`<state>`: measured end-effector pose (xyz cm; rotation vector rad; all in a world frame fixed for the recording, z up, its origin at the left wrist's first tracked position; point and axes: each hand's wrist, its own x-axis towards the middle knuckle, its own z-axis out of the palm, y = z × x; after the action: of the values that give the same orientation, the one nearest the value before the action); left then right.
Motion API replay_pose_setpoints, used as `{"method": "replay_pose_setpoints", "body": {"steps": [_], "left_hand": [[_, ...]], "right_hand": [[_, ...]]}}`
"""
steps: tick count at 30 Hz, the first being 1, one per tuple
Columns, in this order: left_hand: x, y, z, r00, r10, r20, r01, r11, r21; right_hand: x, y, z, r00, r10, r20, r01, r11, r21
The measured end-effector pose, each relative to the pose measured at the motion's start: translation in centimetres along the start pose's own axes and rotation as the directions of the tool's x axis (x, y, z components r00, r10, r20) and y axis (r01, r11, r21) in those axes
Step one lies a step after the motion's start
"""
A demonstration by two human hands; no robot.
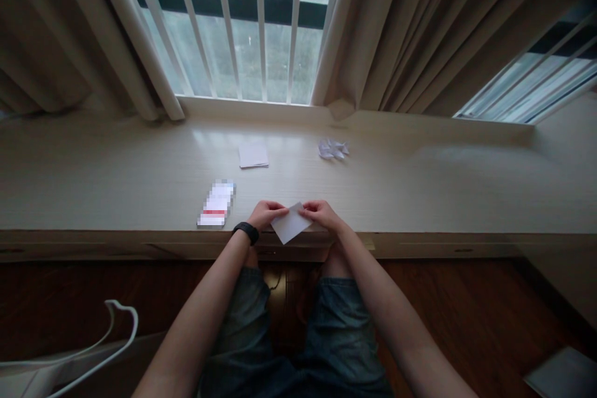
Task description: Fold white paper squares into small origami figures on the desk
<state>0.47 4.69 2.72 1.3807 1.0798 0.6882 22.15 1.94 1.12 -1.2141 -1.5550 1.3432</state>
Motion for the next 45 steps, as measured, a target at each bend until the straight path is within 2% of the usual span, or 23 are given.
{"method": "replay_pose_setpoints", "body": {"steps": [4, 8, 11, 14, 17, 22, 25, 28, 32, 35, 38, 41, 45], "left_hand": [[0.3, -0.5, 0.1, 1.000, 0.009, -0.015, -0.009, 1.000, 0.001], [0.9, -1.8, 0.2, 0.980, 0.009, -0.199, -0.026, 0.996, -0.083], [1.1, -2.3, 0.3, 0.971, 0.000, -0.238, -0.027, 0.994, -0.110], [1.0, -2.3, 0.4, 0.971, -0.001, -0.237, -0.027, 0.993, -0.113], [0.9, -2.1, 0.5, 0.973, 0.013, -0.232, -0.039, 0.993, -0.112], [1.0, -2.3, 0.5, 0.972, 0.025, -0.233, -0.052, 0.993, -0.111], [0.9, -2.5, 0.3, 0.972, 0.045, -0.229, -0.072, 0.991, -0.112], [0.8, -2.4, 0.2, 0.978, 0.046, -0.204, -0.075, 0.988, -0.138], [0.3, -2.0, 0.3, 0.991, -0.047, -0.123, 0.014, 0.967, -0.254], [0.1, -1.5, 0.5, 0.994, -0.089, -0.070, 0.064, 0.954, -0.294], [0.1, -1.2, 0.7, 0.997, -0.076, -0.034, 0.067, 0.975, -0.211], [0.1, -1.2, 0.8, 1.000, -0.015, -0.027, 0.011, 0.993, -0.117], [0.1, -1.3, 0.8, 0.999, 0.009, -0.043, -0.013, 0.994, -0.104]], "right_hand": [[0.2, 0.1, 0.1, 0.996, 0.025, -0.089, -0.025, 1.000, 0.000], [0.5, 0.4, 0.4, 0.988, 0.074, -0.136, -0.071, 0.997, 0.025], [0.5, 0.7, 0.7, 0.976, 0.070, -0.206, -0.057, 0.996, 0.068], [0.5, 0.7, 0.8, 0.963, 0.078, -0.258, -0.044, 0.990, 0.134], [0.3, 0.6, 0.7, 0.962, 0.083, -0.261, -0.040, 0.985, 0.168], [0.1, 0.6, 0.4, 0.970, 0.078, -0.228, -0.052, 0.991, 0.121], [0.2, 0.6, 0.5, 0.963, 0.073, -0.261, -0.040, 0.991, 0.129], [0.3, 0.8, 0.7, 0.938, 0.069, -0.339, -0.015, 0.987, 0.159], [0.4, 1.4, 0.6, 0.872, 0.058, -0.486, 0.044, 0.980, 0.195], [0.3, 1.7, 0.3, 0.838, 0.061, -0.543, 0.080, 0.969, 0.233], [0.0, 1.6, 0.1, 0.863, 0.034, -0.505, 0.092, 0.970, 0.223], [-0.3, 1.3, 0.0, 0.905, 0.006, -0.426, 0.081, 0.979, 0.185], [-0.3, 1.1, 0.2, 0.928, 0.020, -0.373, 0.045, 0.985, 0.166]]}}
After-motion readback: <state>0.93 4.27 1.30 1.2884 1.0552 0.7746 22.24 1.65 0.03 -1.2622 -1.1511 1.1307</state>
